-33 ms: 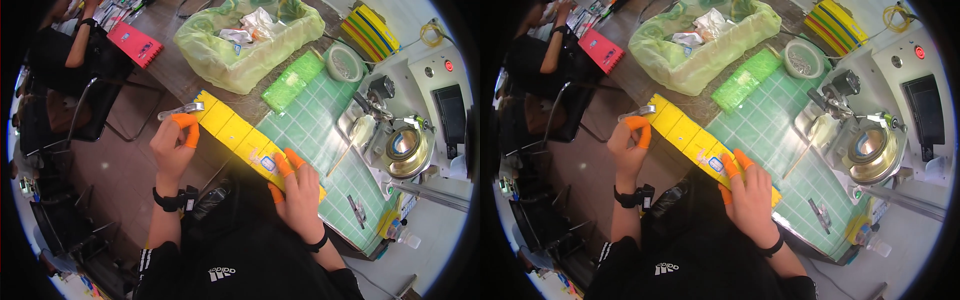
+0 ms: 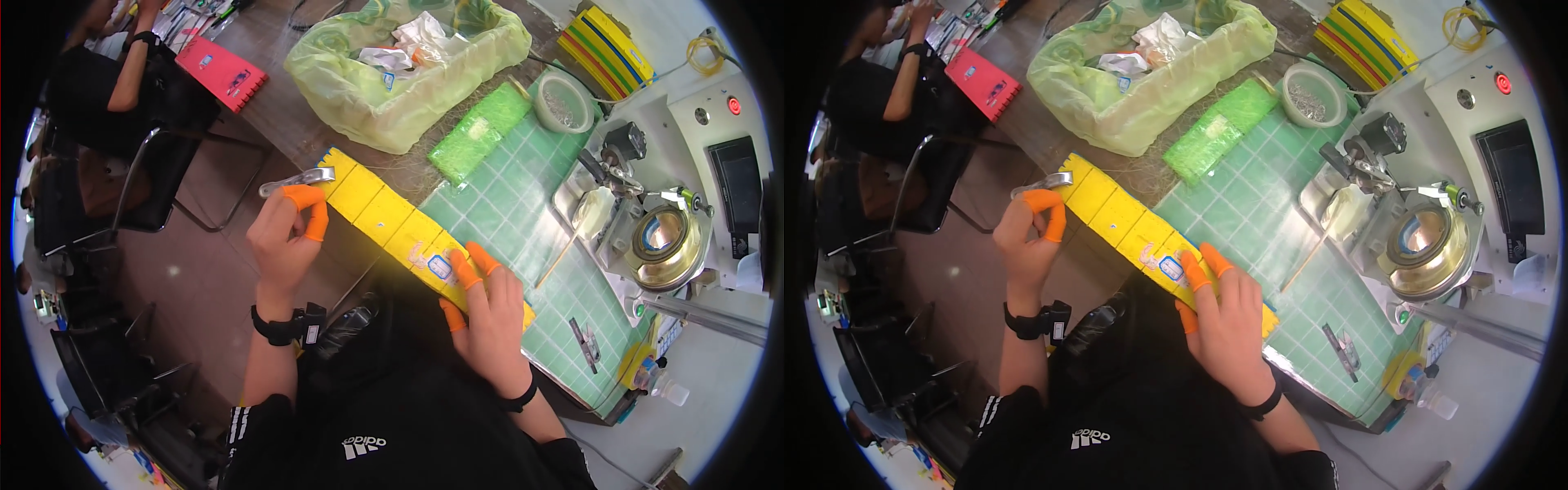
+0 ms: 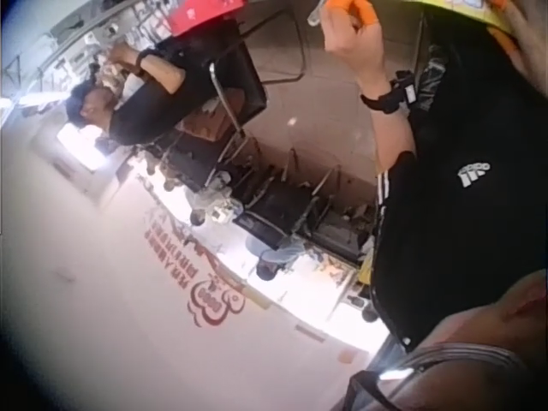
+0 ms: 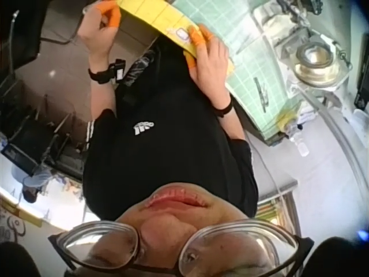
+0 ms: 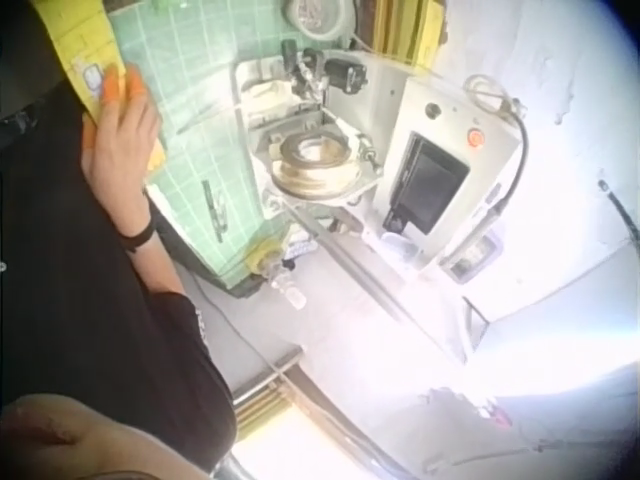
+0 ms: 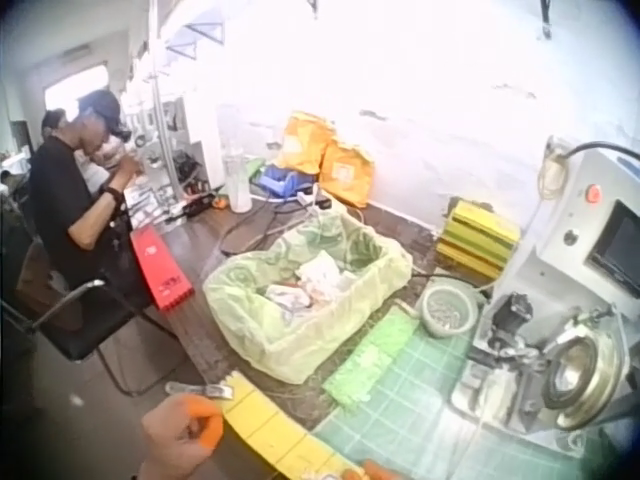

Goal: The user is assembling and inspecting small electronic or mechanical components at a workstation, using tools like tweezers and glue.

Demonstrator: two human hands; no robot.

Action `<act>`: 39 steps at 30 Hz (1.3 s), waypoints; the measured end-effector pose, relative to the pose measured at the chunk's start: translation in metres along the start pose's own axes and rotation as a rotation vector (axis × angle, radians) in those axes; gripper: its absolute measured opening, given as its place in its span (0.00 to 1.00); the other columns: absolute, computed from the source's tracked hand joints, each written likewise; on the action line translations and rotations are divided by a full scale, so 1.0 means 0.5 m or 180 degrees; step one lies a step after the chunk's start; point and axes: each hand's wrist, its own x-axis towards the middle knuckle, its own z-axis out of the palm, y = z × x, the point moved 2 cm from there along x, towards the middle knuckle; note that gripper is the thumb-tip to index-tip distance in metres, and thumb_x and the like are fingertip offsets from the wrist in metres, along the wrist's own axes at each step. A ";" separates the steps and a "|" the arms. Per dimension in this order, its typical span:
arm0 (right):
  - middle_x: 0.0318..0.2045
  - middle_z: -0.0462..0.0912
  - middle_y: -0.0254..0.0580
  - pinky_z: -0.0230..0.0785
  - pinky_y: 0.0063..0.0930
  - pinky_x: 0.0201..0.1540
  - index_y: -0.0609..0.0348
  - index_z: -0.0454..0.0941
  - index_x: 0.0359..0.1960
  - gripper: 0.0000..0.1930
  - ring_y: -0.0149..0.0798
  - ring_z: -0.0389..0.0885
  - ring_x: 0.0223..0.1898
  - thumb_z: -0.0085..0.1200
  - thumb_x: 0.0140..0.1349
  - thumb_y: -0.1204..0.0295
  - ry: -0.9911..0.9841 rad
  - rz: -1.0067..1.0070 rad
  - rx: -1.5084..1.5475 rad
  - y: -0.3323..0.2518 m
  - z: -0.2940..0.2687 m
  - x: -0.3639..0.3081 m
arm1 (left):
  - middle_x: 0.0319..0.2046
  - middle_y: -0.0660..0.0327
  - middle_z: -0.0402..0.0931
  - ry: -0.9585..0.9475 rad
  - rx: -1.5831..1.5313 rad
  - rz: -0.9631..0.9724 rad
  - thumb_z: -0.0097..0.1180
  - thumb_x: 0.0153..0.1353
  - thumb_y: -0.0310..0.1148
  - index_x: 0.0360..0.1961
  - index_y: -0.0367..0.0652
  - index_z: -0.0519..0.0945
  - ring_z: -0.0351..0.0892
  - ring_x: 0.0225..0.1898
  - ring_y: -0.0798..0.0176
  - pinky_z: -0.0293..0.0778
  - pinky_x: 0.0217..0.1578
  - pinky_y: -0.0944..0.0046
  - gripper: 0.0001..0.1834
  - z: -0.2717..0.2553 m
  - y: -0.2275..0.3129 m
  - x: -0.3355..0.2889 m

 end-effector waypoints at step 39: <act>0.28 0.79 0.41 0.69 0.41 0.32 0.56 0.87 0.44 0.10 0.48 0.78 0.28 0.68 0.61 0.75 0.0792 0.0210 0.0385 0.060 -0.228 -0.185 | 0.35 0.57 0.85 -0.4637 -0.5424 0.1311 0.64 0.69 0.35 0.44 0.36 0.84 0.79 0.25 0.64 0.75 0.27 0.67 0.11 -0.018 0.582 0.188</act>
